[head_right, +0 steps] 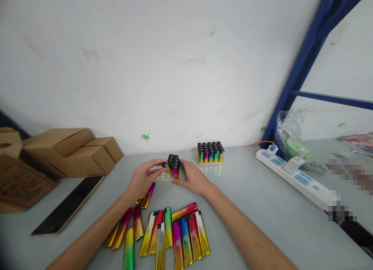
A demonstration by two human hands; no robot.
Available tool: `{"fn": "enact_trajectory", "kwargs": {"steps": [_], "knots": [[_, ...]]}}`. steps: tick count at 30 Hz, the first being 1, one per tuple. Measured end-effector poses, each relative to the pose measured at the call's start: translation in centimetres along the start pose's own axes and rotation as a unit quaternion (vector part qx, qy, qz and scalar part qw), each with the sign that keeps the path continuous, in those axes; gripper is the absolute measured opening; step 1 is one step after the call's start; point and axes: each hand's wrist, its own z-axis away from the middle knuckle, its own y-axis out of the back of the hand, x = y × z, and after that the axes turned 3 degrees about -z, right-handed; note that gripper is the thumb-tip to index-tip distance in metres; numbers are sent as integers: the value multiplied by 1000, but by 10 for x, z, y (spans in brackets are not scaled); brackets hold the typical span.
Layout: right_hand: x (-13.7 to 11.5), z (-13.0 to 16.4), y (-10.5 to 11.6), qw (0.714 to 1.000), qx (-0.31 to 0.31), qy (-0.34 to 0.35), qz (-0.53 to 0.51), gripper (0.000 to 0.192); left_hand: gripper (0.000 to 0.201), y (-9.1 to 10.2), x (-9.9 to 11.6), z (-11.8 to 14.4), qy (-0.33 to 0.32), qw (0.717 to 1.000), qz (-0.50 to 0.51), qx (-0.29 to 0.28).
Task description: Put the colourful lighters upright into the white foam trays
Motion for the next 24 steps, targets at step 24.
{"fn": "enact_trajectory", "kwargs": {"steps": [24], "knots": [[8,-1,-1,1000,6,15,21,84,26,4,34,3,-98,970,-222,-33]]}}
